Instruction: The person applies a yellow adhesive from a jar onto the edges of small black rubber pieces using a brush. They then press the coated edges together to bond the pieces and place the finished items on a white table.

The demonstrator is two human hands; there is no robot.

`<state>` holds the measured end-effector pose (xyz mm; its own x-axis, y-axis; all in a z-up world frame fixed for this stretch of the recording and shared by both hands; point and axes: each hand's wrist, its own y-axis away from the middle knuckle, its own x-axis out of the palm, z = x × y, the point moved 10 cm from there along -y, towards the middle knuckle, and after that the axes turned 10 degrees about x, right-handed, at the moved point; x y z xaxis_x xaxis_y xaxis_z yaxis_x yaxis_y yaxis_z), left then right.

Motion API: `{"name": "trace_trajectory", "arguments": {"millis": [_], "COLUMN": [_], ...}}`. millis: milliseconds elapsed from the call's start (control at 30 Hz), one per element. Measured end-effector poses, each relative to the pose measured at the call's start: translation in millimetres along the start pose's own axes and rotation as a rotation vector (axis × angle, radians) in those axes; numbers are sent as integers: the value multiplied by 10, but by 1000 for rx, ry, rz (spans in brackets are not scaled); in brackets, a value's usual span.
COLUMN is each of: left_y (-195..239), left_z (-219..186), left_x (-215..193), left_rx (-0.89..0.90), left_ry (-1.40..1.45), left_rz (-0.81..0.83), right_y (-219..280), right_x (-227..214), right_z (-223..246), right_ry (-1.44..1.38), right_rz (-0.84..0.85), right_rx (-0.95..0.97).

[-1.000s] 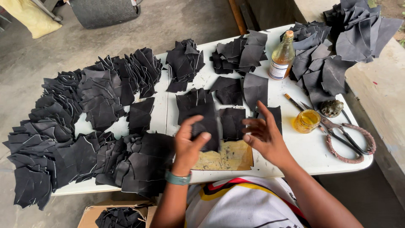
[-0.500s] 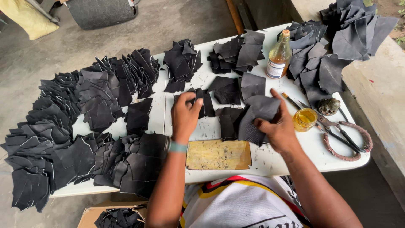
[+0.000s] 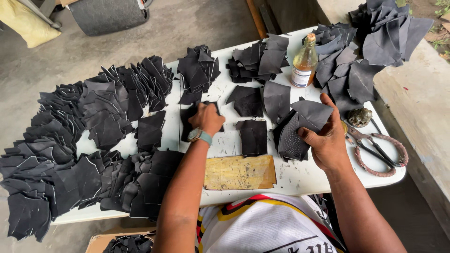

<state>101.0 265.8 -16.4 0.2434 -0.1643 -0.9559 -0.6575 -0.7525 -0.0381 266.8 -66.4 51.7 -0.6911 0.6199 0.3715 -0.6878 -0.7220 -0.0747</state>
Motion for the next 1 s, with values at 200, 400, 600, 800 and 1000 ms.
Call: {"name": "trace_trajectory", "arguments": {"millis": [200,400,600,800,1000], "left_y": [182,281,1106,752,-235], "left_z": [659,446,-1167,-473,547], "left_x": [-229,-697,-358,-142,19], "left_rx": [-137,-47,549,290,-38], "left_ry": [-22,92,1197,1227,888], "left_rz": [29,-110,134,-157,-405], "right_y": [16,7,-7,37,167], "right_x": [14,270,683,750,213], "right_z": [-47,-102,-234,-229,-34], "right_ry": [17,166,230,382,261], "right_rz": [-8,4,129,100,23], "right_rx": [40,95,128,128,33]}}
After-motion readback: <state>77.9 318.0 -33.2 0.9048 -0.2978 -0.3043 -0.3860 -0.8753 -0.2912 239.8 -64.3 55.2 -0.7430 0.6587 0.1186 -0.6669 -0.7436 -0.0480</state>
